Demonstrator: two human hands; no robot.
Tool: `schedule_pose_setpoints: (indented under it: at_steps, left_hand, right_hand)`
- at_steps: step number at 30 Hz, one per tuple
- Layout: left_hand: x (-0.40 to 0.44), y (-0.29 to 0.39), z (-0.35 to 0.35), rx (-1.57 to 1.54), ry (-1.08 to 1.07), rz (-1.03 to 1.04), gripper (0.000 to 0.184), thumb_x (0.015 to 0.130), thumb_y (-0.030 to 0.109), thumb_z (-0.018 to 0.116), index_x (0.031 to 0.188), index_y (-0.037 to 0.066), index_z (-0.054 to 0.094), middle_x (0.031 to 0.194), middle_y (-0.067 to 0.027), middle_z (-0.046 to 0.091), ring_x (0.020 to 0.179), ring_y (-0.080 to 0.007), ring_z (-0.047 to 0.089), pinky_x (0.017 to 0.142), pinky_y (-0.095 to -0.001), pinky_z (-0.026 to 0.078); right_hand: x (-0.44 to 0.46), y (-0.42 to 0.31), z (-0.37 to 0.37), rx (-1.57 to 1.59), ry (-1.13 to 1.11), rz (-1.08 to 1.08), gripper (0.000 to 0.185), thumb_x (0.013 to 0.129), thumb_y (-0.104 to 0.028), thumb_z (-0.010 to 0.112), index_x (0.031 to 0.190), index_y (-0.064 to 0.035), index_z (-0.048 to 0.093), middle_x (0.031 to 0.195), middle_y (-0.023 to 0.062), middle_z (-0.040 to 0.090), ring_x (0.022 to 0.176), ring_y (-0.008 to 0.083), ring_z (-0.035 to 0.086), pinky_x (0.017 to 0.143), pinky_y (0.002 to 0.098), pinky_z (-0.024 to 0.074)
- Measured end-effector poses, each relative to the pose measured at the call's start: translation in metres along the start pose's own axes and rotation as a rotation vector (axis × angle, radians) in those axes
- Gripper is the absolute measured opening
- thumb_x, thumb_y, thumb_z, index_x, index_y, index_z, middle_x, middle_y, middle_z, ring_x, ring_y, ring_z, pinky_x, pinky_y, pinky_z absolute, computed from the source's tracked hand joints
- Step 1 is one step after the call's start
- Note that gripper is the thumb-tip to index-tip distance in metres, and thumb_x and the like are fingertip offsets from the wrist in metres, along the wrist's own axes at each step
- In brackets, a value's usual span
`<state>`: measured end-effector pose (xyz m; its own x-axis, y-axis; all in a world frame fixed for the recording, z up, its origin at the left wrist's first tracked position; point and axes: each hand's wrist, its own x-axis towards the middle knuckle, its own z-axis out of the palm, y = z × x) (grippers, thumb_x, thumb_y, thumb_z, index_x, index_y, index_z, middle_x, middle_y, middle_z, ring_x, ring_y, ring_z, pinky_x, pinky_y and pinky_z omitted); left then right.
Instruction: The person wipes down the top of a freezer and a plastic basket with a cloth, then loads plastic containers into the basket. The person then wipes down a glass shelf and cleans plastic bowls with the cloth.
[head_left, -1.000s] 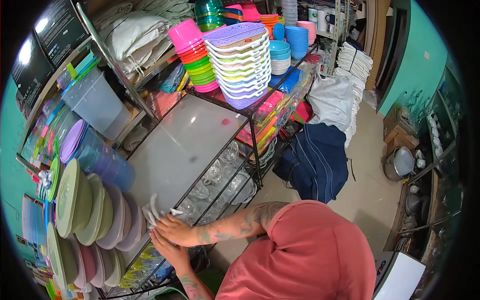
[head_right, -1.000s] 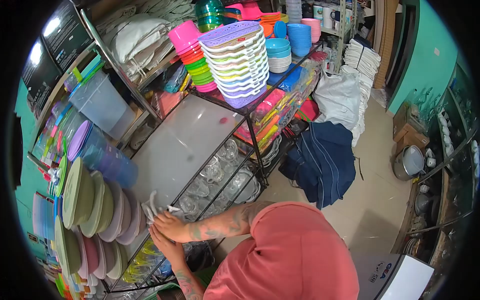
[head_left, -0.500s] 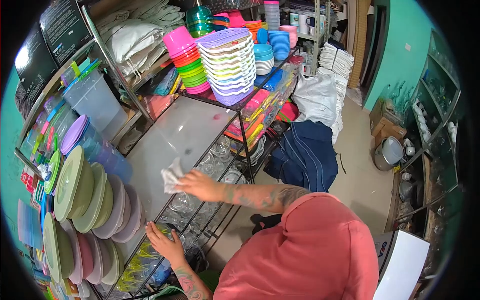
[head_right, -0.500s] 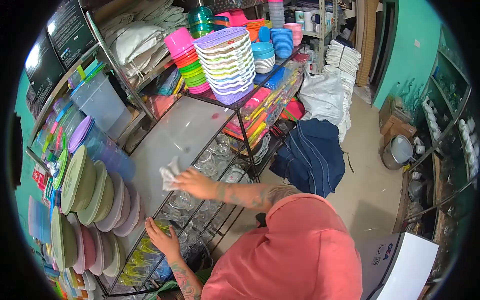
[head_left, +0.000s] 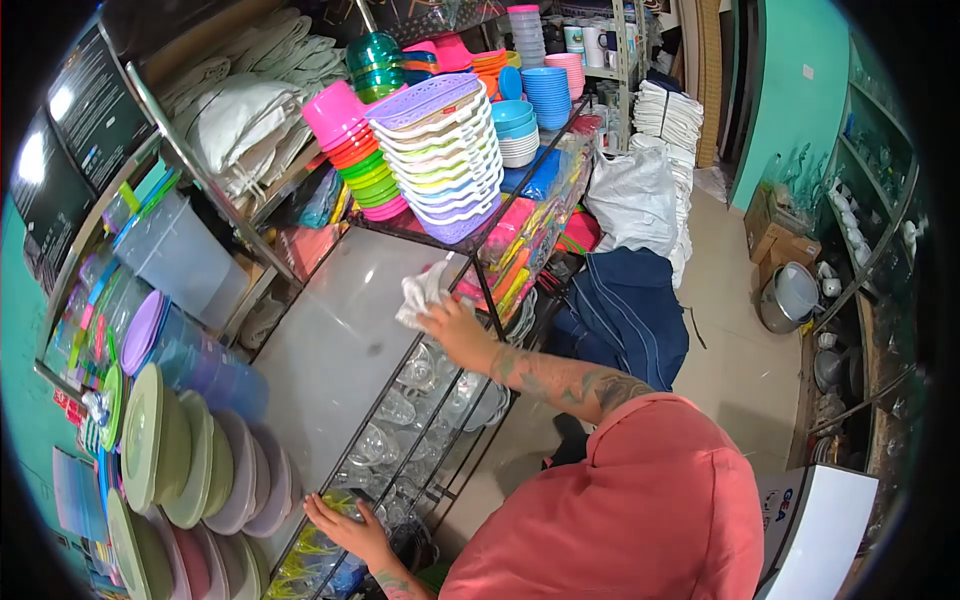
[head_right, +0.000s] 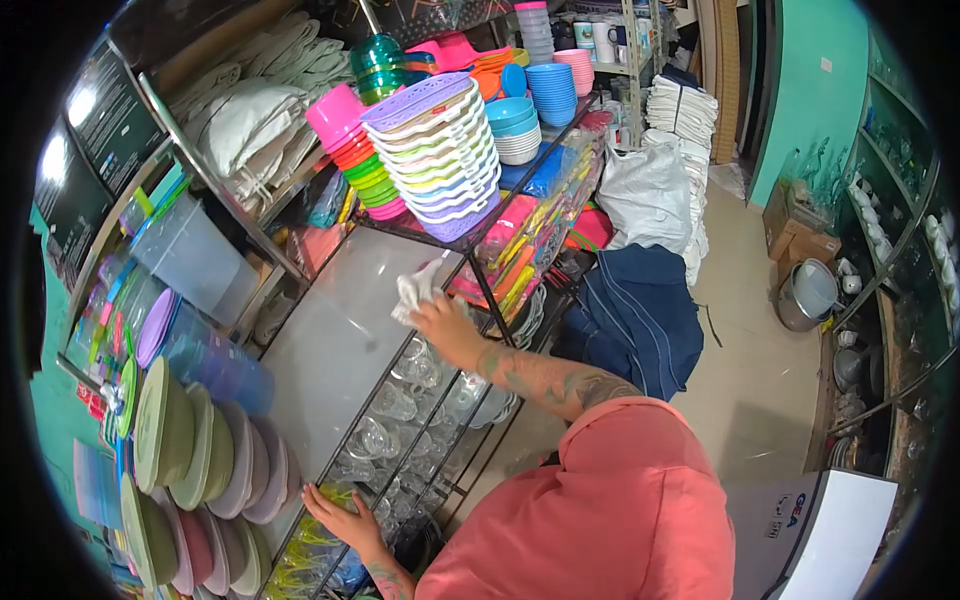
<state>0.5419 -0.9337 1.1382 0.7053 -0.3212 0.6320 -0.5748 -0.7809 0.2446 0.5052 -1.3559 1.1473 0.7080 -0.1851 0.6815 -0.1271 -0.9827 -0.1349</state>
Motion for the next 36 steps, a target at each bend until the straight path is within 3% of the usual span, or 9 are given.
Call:
schedule_pose_setpoints:
  at_steps: [7, 10, 13, 20, 24, 27, 31, 35, 36]
  left_hand:
    - [0.006, 0.013, 0.026, 0.134, 0.145, -0.164, 0.056, 0.091, 0.004, 0.067, 0.143, -0.004, 0.049, 0.146, -0.0234, 0.049, 0.137, -0.0427, 0.047, 0.116, -0.0513, 0.036]
    - [0.009, 0.013, 0.057, 0.121, 0.300, -0.366, 0.071, 0.094, 0.045, 0.073, 0.152, 0.010, 0.051, 0.152, -0.0260, 0.051, 0.138, -0.0499, 0.050, 0.106, -0.0527, 0.047]
    - [0.059, 0.136, 0.074, -0.179, 0.269, -0.229, 0.044, 0.092, -0.001, 0.064, 0.136, -0.003, 0.055, 0.134, -0.0222, 0.056, 0.125, -0.0385, 0.054, 0.111, -0.0485, 0.039]
    - [0.186, 0.423, 0.153, -0.793, -0.288, 0.328, 0.015, 0.090, -0.002, 0.067, 0.105, -0.001, 0.069, 0.111, -0.0161, 0.069, 0.106, -0.0313, 0.066, 0.096, -0.0401, 0.049]
    - [0.219, 0.531, 0.223, -1.155, -0.505, 0.352, 0.031, 0.091, 0.002, 0.073, 0.120, -0.001, 0.065, 0.119, -0.0168, 0.066, 0.110, -0.0294, 0.065, 0.096, -0.0377, 0.051]
    - [0.245, 0.585, 0.290, -1.268, -0.650, 0.186, 0.062, 0.095, 0.013, 0.074, 0.144, -0.004, 0.041, 0.136, -0.0184, 0.050, 0.131, -0.0283, 0.049, 0.112, -0.0416, 0.039]
    - [0.288, 0.637, 0.382, -1.220, -0.560, -0.144, 0.099, 0.098, 0.058, 0.062, 0.157, -0.009, 0.019, 0.155, -0.0285, 0.031, 0.145, -0.0350, 0.034, 0.120, -0.0454, 0.027]
    - [0.336, 0.668, 0.430, -1.386, -0.428, -0.674, 0.112, 0.097, 0.070, 0.055, 0.160, -0.009, 0.009, 0.166, -0.0281, 0.018, 0.153, -0.0351, 0.027, 0.124, -0.0437, 0.023]
    - [0.344, 0.665, 0.454, -1.449, -0.443, -0.727, 0.100, 0.094, 0.082, 0.042, 0.166, 0.018, 0.016, 0.172, -0.0090, 0.021, 0.159, -0.0316, 0.015, 0.123, -0.0634, 0.012]
  right_hand:
    - [-0.008, 0.049, -0.006, 0.450, -0.086, -0.183, 0.063, 0.079, 0.007, 0.062, 0.140, -0.0077, 0.059, 0.138, 0.0142, 0.056, 0.132, 0.0366, 0.048, 0.112, 0.0451, 0.0432]
    - [-0.006, 0.096, -0.025, 0.601, -0.140, -0.216, 0.058, 0.080, 0.008, 0.059, 0.136, -0.0070, 0.063, 0.136, 0.0146, 0.056, 0.130, 0.0353, 0.050, 0.109, 0.0432, 0.0446]
    - [-0.014, 0.161, -0.038, 0.770, -0.218, -0.047, 0.054, 0.080, 0.009, 0.058, 0.130, -0.0081, 0.068, 0.137, 0.0147, 0.057, 0.130, 0.0347, 0.050, 0.107, 0.0434, 0.0449]
    - [-0.061, 0.326, -0.047, 1.010, -0.031, 0.478, 0.045, 0.081, 0.008, 0.054, 0.118, -0.0077, 0.075, 0.111, 0.0133, 0.072, 0.099, 0.0261, 0.068, 0.087, 0.0357, 0.0530]
    - [-0.033, 0.403, -0.099, 1.107, 0.033, 1.027, 0.041, 0.089, 0.003, 0.051, 0.121, -0.0085, 0.074, 0.102, 0.0032, 0.072, 0.094, 0.0098, 0.064, 0.081, 0.0281, 0.0533]
    - [-0.001, 0.457, -0.104, 1.358, 0.507, 0.997, 0.038, 0.093, 0.001, 0.051, 0.127, -0.0022, 0.067, 0.109, 0.0045, 0.070, 0.095, 0.0138, 0.066, 0.087, 0.0290, 0.0528]
    - [0.041, 0.515, -0.095, 1.467, 0.605, 1.014, 0.037, 0.097, -0.003, 0.051, 0.132, -0.0007, 0.061, 0.117, 0.0079, 0.069, 0.102, 0.0172, 0.066, 0.095, 0.0298, 0.0514]
    - [0.084, 0.547, -0.073, 1.563, 0.529, 0.998, 0.037, 0.101, -0.017, 0.057, 0.135, -0.0014, 0.058, 0.119, 0.0068, 0.067, 0.104, 0.0153, 0.064, 0.095, 0.0314, 0.0499]
    - [0.089, 0.563, -0.052, 1.571, 0.463, 0.968, 0.047, 0.104, -0.031, 0.057, 0.141, -0.0018, 0.054, 0.129, 0.0093, 0.064, 0.115, 0.0185, 0.062, 0.103, 0.0346, 0.0468]
